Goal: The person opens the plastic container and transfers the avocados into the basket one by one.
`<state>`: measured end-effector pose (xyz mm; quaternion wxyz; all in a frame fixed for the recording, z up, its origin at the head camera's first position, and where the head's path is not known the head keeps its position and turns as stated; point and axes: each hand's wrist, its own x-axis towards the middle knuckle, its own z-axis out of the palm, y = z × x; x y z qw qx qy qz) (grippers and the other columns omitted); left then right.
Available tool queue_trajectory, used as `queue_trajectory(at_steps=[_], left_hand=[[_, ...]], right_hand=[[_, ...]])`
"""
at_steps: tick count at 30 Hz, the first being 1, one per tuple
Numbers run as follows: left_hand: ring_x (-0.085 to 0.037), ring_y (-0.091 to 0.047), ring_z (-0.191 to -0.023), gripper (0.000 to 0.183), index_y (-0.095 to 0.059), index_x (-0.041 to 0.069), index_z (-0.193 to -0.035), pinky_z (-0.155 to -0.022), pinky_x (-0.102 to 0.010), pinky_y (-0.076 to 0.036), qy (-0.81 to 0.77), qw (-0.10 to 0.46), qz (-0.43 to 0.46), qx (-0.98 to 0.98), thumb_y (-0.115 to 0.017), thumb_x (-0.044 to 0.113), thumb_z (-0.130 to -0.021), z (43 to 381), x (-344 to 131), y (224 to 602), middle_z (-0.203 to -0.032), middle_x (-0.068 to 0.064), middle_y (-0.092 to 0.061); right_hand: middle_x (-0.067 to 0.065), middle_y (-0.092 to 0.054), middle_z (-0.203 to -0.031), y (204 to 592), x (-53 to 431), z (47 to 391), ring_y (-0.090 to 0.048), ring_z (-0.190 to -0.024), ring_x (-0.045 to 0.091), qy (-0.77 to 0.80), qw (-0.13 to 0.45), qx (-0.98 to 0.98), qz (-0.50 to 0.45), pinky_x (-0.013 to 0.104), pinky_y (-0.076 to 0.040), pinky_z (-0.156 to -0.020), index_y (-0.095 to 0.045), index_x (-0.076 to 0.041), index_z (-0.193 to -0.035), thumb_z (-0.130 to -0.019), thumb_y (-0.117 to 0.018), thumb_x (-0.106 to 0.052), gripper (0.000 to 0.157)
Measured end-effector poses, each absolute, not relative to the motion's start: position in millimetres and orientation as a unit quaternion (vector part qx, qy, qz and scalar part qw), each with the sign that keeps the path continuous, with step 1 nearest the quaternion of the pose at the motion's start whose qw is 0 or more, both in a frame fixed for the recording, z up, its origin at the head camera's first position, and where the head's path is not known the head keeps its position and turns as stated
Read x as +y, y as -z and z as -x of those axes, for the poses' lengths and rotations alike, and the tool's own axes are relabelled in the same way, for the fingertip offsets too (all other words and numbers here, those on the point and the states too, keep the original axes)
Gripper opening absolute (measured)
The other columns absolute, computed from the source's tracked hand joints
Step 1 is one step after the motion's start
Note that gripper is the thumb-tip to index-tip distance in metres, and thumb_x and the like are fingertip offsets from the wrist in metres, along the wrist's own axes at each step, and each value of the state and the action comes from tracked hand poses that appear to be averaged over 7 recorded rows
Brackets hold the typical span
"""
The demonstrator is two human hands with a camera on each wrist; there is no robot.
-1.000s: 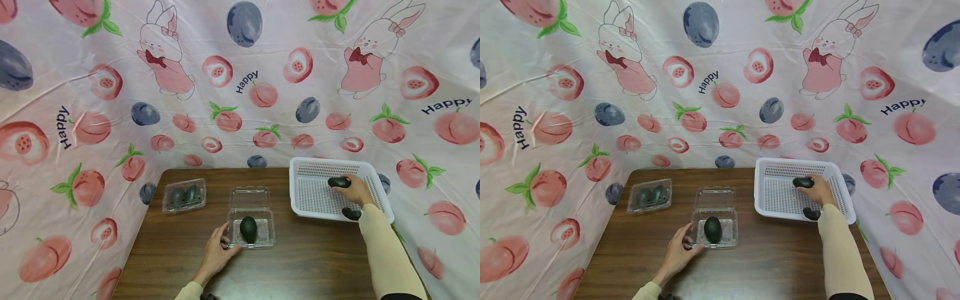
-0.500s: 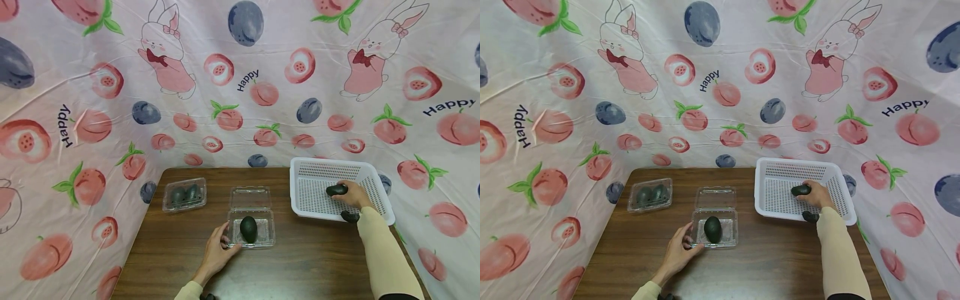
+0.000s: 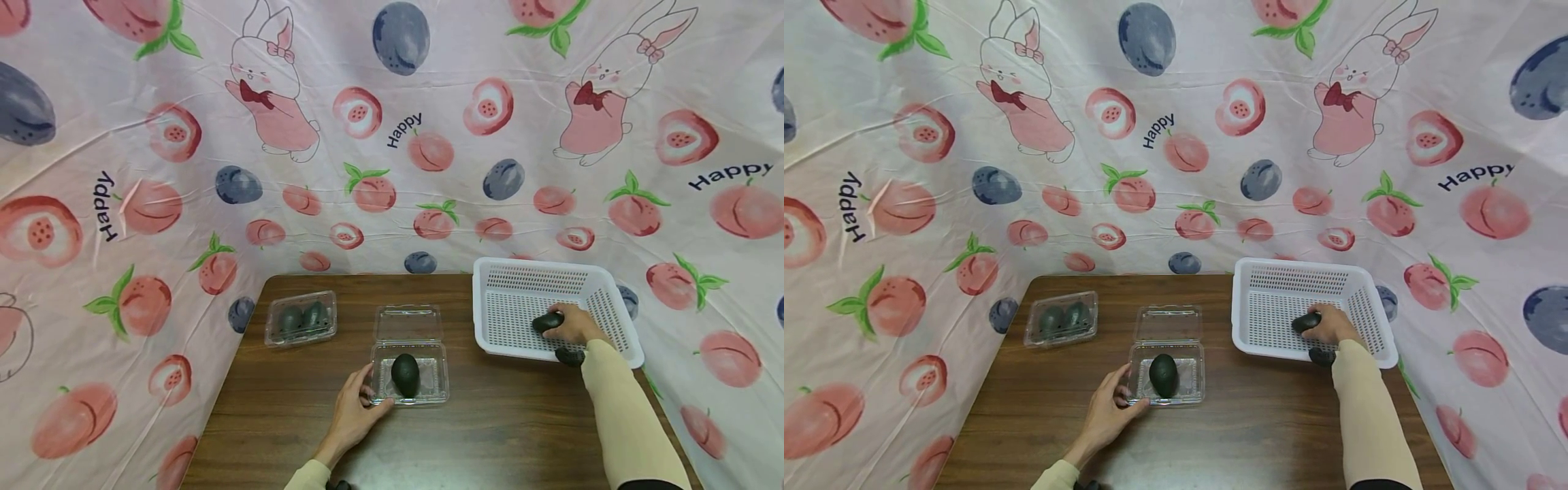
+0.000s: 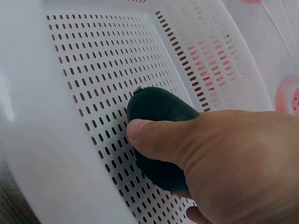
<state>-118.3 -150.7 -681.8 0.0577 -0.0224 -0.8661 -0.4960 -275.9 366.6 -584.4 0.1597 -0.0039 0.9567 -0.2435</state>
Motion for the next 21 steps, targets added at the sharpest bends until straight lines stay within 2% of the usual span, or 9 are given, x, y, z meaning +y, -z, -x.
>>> queue_trajectory(at_steps=[15, 21], left_hand=[[-0.011, -0.066, -0.094, 0.086, -0.06, 0.002, -0.158, -0.079, -0.019, -0.056, 0.499, 0.047, 0.017, -0.865, -0.101, 0.022, -0.085, 119.9, -150.2, 680.3, -0.142, -0.016, -0.069], [-0.008, -0.064, -0.094, 0.087, -0.06, 0.002, -0.159, -0.08, -0.019, -0.057, 0.498, 0.044, 0.015, -0.866, -0.101, 0.023, -0.085, 119.9, -150.8, 680.1, -0.143, -0.016, -0.069]], right_hand=[[0.042, -0.061, -0.147, 588.0, 367.5, 275.7, -0.062, -0.13, 0.058, 0.217, 0.163, 0.962, 0.004, 0.072, -0.053, -0.109, -0.058, 0.006, -0.151, -0.094, -0.089, -0.024, 0.071], [0.041, -0.06, -0.149, 590.4, 367.0, 276.1, -0.061, -0.131, 0.057, 0.22, 0.168, 0.961, -0.002, 0.073, -0.052, -0.111, -0.057, 0.005, -0.152, -0.095, -0.088, -0.023, 0.071]])
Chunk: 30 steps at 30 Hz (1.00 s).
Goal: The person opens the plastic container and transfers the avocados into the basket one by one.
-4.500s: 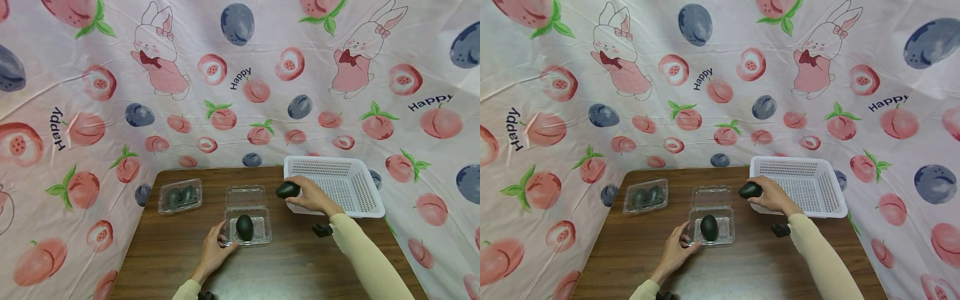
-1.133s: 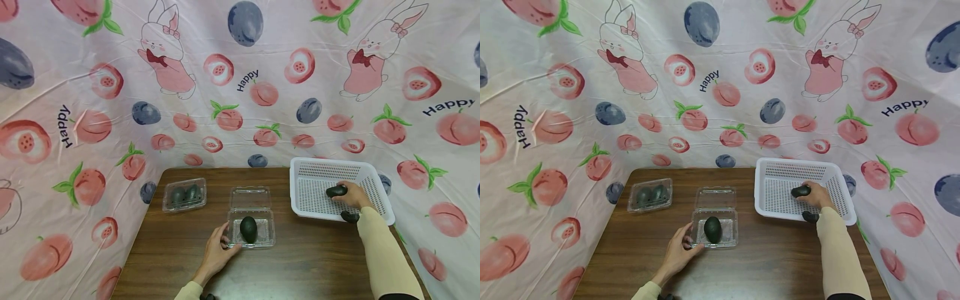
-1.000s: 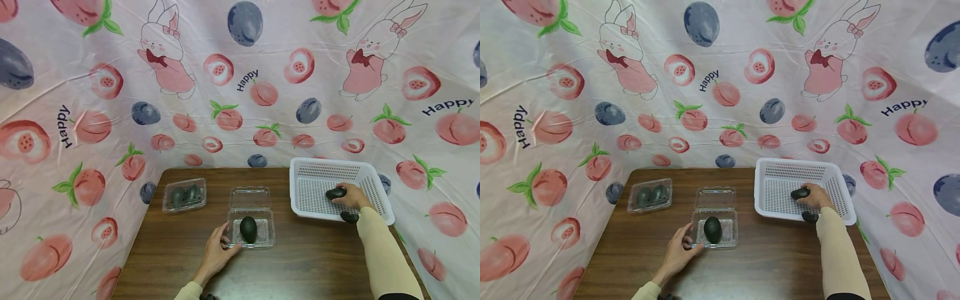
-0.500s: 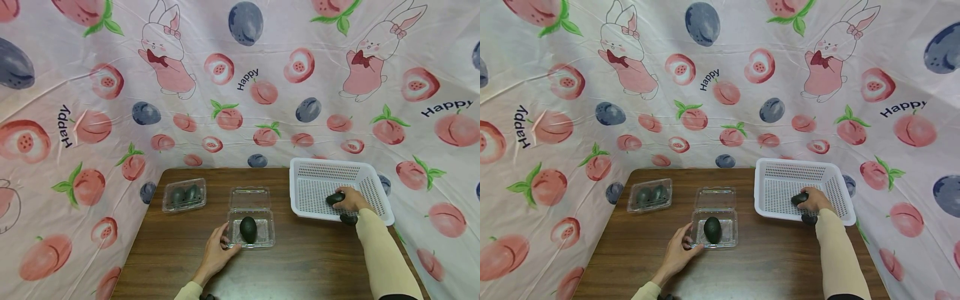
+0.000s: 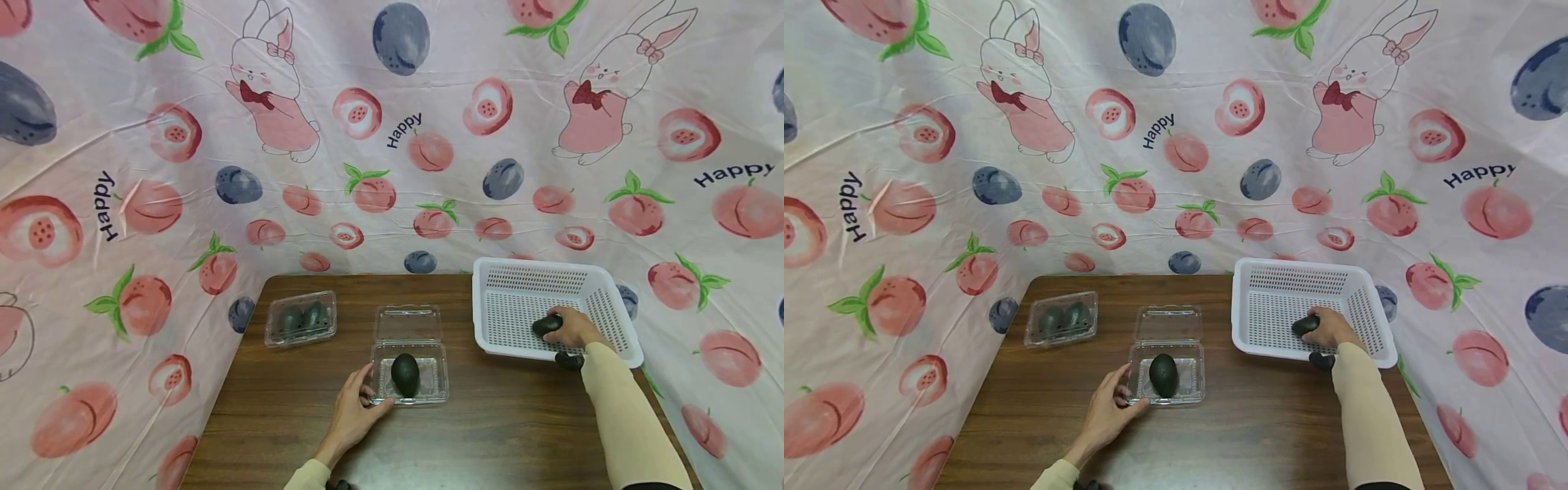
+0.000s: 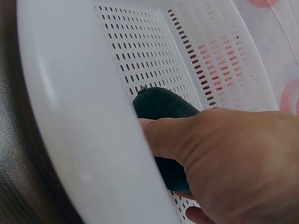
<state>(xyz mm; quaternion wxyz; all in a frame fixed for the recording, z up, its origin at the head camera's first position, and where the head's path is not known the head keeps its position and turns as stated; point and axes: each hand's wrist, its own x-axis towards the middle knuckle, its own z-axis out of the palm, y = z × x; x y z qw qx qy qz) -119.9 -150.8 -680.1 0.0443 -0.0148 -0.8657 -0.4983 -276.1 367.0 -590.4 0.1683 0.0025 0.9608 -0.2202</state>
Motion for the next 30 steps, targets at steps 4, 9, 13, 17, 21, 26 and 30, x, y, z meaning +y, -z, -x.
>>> queue_trajectory(at_steps=[4, 9, 13, 17, 21, 26, 30], left_hand=[[-0.009, -0.065, -0.095, 0.086, -0.06, 0.002, -0.159, -0.08, -0.019, -0.057, 0.499, 0.045, 0.015, -0.865, -0.101, 0.023, -0.086, 119.8, -150.3, 680.0, -0.144, -0.017, -0.069], [-0.008, -0.065, -0.095, 0.086, -0.06, 0.002, -0.158, -0.079, -0.019, -0.057, 0.5, 0.05, 0.017, -0.865, -0.101, 0.022, -0.085, 119.2, -150.3, 680.5, -0.143, -0.016, -0.069], [-0.008, -0.065, -0.095, 0.087, -0.06, 0.002, -0.158, -0.079, -0.019, -0.057, 0.498, 0.052, 0.018, -0.865, -0.101, 0.023, -0.085, 119.1, -150.5, 680.8, -0.143, -0.017, -0.069], [-0.009, -0.065, -0.095, 0.086, -0.06, 0.002, -0.158, -0.08, -0.019, -0.057, 0.495, 0.051, 0.017, -0.867, -0.101, 0.022, -0.085, 119.3, -149.8, 680.1, -0.143, -0.017, -0.069], [-0.011, -0.066, -0.095, 0.086, -0.06, 0.002, -0.158, -0.08, -0.021, -0.059, 0.493, 0.051, 0.015, -0.868, -0.101, 0.022, -0.085, 118.7, -149.1, 678.9, -0.143, -0.016, -0.069], [-0.011, -0.066, -0.095, 0.086, -0.06, 0.002, -0.158, -0.08, -0.021, -0.059, 0.494, 0.048, 0.013, -0.868, -0.101, 0.022, -0.085, 118.3, -148.9, 678.3, -0.143, -0.016, -0.069], [-0.008, -0.065, -0.095, 0.086, -0.06, 0.002, -0.158, -0.08, -0.02, -0.057, 0.493, 0.048, 0.013, -0.868, -0.101, 0.023, -0.086, 118.8, -149.4, 679.0, -0.143, -0.016, -0.069]], right_hand=[[0.042, -0.059, -0.149, 590.4, 366.9, 275.9, -0.061, -0.13, 0.057, 0.227, 0.169, 0.959, -0.006, 0.073, -0.051, -0.112, -0.055, 0.006, -0.153, -0.095, -0.088, -0.024, 0.074], [0.043, -0.057, -0.15, 592.3, 367.3, 275.1, -0.061, -0.13, 0.058, 0.241, 0.17, 0.956, -0.005, 0.073, -0.053, -0.11, -0.049, 0.007, -0.158, -0.096, -0.087, -0.028, 0.081], [0.044, -0.053, -0.154, 593.9, 367.4, 274.4, -0.059, -0.134, 0.06, 0.252, 0.168, 0.953, -0.007, 0.074, -0.052, -0.112, -0.042, 0.008, -0.164, -0.097, -0.086, -0.032, 0.089], [0.047, -0.042, -0.163, 593.3, 367.6, 272.9, -0.049, -0.145, 0.067, 0.255, 0.164, 0.953, 0.002, 0.079, -0.048, -0.117, -0.032, 0.01, -0.168, -0.098, -0.085, -0.034, 0.098], [0.049, -0.033, -0.169, 589.8, 367.5, 271.3, -0.038, -0.153, 0.071, 0.256, 0.16, 0.953, 0.015, 0.082, -0.042, -0.121, -0.025, 0.01, -0.171, -0.099, -0.085, -0.036, 0.104], [0.048, -0.028, -0.172, 585.2, 364.6, 270.8, -0.033, -0.157, 0.07, 0.257, 0.156, 0.953, 0.02, 0.083, -0.037, -0.125, -0.019, 0.009, -0.173, -0.099, -0.086, -0.039, 0.111], [0.048, -0.024, -0.174, 584.0, 362.9, 271.2, -0.027, -0.161, 0.069, 0.256, 0.151, 0.954, 0.022, 0.083, -0.032, -0.129, -0.016, 0.009, -0.175, -0.098, -0.084, -0.047, 0.116]])
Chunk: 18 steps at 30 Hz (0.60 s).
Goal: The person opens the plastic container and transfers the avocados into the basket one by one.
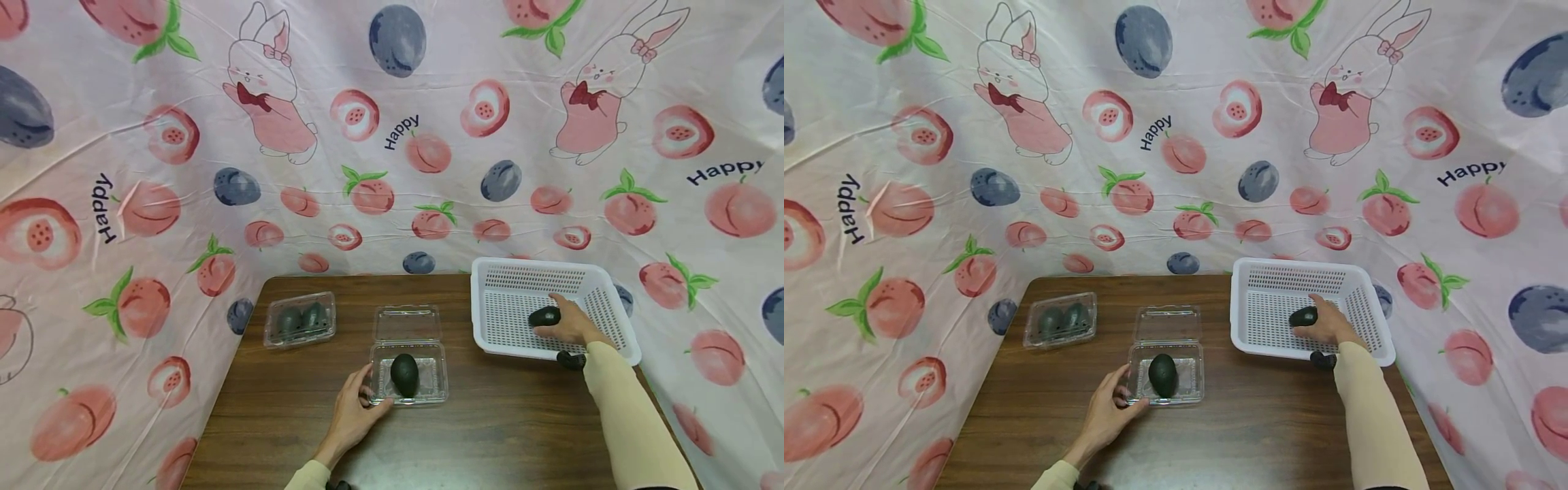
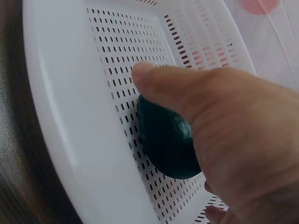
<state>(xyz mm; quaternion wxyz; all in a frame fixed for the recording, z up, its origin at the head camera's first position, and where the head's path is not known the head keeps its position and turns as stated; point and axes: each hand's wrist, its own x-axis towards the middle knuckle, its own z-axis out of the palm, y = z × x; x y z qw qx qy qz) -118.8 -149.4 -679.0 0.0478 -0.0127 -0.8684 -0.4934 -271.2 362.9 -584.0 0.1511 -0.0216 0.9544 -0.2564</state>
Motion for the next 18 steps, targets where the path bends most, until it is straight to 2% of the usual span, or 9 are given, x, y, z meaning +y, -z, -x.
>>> queue_trajectory(at_steps=[8, 14, 18], left_hand=[[-0.004, -0.063, -0.095, 0.087, -0.059, 0.003, -0.159, -0.081, -0.019, -0.057, 0.5, 0.044, 0.014, -0.865, -0.101, 0.026, -0.086, 119.0, -149.8, 679.5, -0.144, -0.015, -0.068], [-0.009, -0.064, -0.094, 0.088, -0.059, 0.002, -0.159, -0.08, -0.021, -0.057, 0.501, 0.043, 0.016, -0.864, -0.101, 0.027, -0.085, 117.8, -150.0, 679.1, -0.144, -0.016, -0.068], [-0.008, -0.064, -0.095, 0.087, -0.059, 0.002, -0.159, -0.08, -0.02, -0.057, 0.501, 0.042, 0.017, -0.864, -0.101, 0.026, -0.085, 118.4, -149.4, 678.9, -0.144, -0.015, -0.068]], right_hand=[[0.044, -0.023, -0.176, 566.9, 358.3, 264.9, -0.028, -0.161, 0.066, 0.225, 0.121, 0.966, 0.043, 0.085, -0.031, -0.127, -0.02, 0.004, -0.176, -0.099, -0.079, -0.06, 0.116], [0.042, -0.027, -0.177, 557.0, 345.8, 261.6, -0.028, -0.163, 0.064, 0.204, 0.09, 0.973, 0.063, 0.083, -0.029, -0.13, -0.024, 0.003, -0.176, -0.097, -0.08, -0.06, 0.115], [0.04, -0.025, -0.178, 553.7, 335.6, 258.4, -0.027, -0.164, 0.063, 0.205, 0.076, 0.974, 0.068, 0.084, -0.027, -0.131, -0.023, 0.001, -0.176, -0.096, -0.081, -0.061, 0.117]])
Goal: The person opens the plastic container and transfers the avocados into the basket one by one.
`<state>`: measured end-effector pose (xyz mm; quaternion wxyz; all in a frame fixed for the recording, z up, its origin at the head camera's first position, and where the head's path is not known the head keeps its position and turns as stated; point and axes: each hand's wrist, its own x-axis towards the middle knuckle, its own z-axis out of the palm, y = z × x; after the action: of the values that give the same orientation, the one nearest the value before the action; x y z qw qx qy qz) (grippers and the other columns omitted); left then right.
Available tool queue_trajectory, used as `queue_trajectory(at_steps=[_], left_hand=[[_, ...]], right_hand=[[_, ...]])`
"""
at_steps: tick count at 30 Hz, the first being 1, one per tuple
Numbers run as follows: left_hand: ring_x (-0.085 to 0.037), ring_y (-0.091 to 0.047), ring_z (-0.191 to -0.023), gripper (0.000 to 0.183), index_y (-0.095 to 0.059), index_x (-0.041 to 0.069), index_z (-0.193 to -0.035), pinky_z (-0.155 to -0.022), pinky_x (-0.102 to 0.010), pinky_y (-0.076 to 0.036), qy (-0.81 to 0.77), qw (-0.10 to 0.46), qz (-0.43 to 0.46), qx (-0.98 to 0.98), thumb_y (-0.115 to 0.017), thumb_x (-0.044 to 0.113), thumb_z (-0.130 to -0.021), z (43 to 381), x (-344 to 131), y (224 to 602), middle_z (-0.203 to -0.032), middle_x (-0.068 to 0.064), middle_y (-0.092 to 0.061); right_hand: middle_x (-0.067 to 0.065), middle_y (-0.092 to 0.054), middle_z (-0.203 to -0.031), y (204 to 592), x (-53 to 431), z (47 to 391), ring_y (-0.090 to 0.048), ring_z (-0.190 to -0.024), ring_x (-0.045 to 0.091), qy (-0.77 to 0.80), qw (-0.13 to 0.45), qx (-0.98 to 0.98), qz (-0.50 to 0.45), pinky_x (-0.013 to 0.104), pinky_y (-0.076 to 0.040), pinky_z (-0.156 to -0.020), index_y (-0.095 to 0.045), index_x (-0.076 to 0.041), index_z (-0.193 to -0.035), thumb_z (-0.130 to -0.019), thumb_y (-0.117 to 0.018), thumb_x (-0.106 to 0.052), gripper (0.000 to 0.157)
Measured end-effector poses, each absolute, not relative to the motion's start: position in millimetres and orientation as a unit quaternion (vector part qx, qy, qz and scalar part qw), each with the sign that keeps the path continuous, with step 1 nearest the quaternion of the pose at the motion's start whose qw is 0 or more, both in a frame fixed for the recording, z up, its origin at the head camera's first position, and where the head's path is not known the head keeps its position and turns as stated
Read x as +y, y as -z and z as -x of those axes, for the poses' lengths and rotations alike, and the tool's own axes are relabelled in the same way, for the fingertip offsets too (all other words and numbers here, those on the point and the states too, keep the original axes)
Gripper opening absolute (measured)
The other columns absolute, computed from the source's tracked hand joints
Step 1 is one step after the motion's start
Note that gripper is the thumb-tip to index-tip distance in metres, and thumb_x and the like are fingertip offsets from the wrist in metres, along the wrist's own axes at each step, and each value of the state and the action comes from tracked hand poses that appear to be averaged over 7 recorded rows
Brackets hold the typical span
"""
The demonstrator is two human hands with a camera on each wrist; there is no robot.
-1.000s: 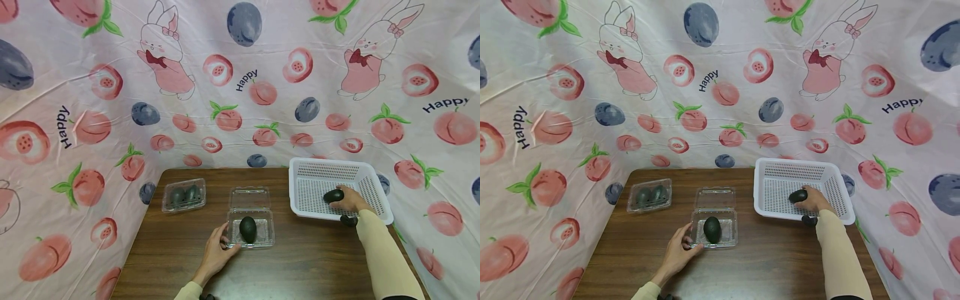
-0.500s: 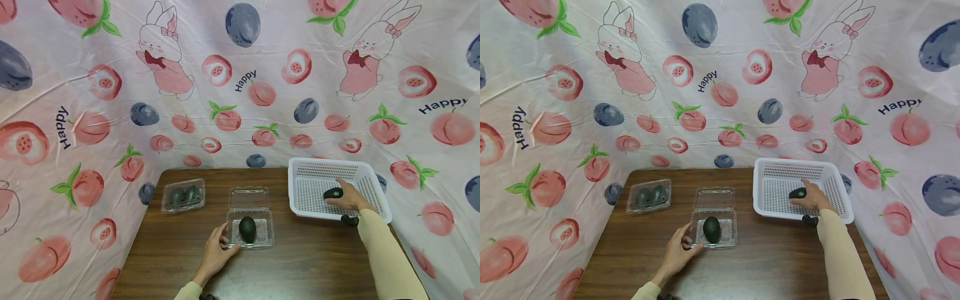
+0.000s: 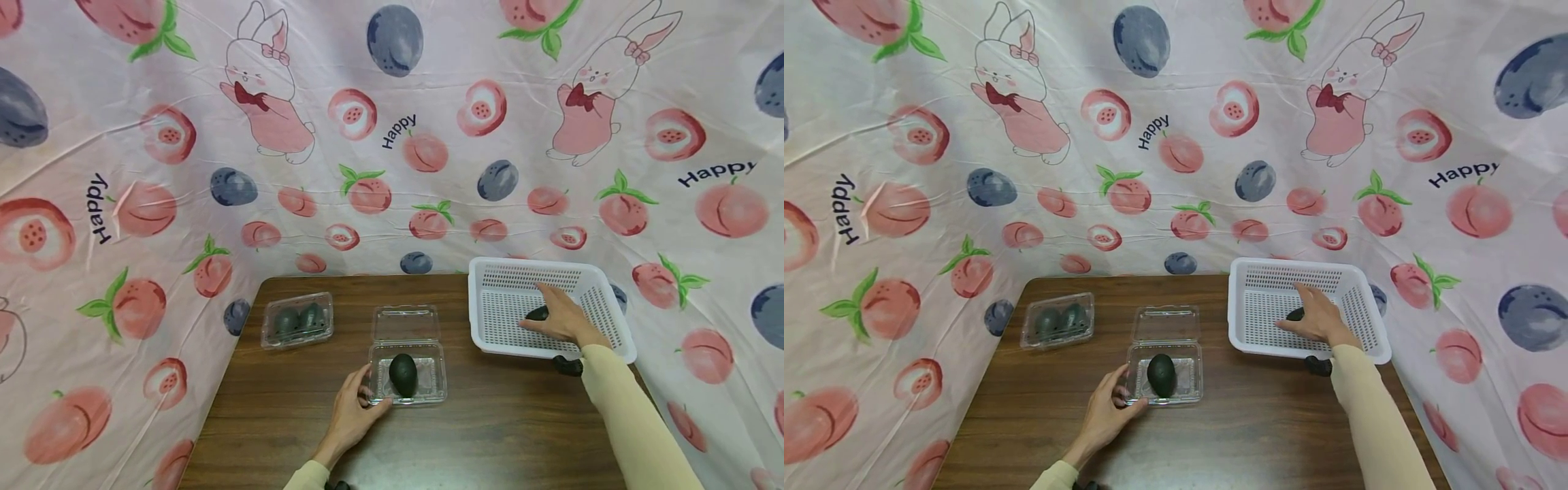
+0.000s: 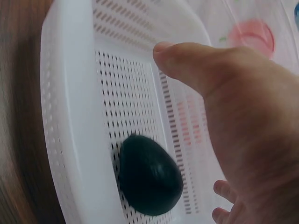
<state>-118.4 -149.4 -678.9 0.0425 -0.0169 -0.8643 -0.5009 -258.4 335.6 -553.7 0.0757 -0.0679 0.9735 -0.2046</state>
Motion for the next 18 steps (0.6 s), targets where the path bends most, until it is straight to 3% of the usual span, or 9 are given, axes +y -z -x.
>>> queue_trajectory(at_steps=[9, 18], left_hand=[[-0.003, -0.063, -0.094, 0.088, -0.06, 0.002, -0.158, -0.08, -0.019, -0.057, 0.499, 0.047, 0.019, -0.865, -0.101, 0.026, -0.084, 118.9, -148.4, 679.7, -0.143, -0.015, -0.069], [-0.003, -0.063, -0.094, 0.087, -0.06, 0.001, -0.158, -0.081, -0.02, -0.057, 0.501, 0.045, 0.017, -0.864, -0.101, 0.024, -0.085, 119.4, -149.7, 678.8, -0.144, -0.016, -0.069]], right_hand=[[0.037, -0.032, -0.176, 548.6, 312.2, 249.8, -0.031, -0.163, 0.063, 0.214, 0.025, 0.97, 0.112, 0.085, -0.028, -0.129, -0.03, -0.004, -0.175, -0.095, -0.083, -0.057, 0.11], [0.032, -0.03, -0.18, 547.0, 281.2, 239.2, -0.029, -0.166, 0.059, 0.224, 0.007, 0.964, 0.145, 0.084, -0.026, -0.132, -0.03, -0.012, -0.176, -0.094, -0.086, -0.056, 0.109]])
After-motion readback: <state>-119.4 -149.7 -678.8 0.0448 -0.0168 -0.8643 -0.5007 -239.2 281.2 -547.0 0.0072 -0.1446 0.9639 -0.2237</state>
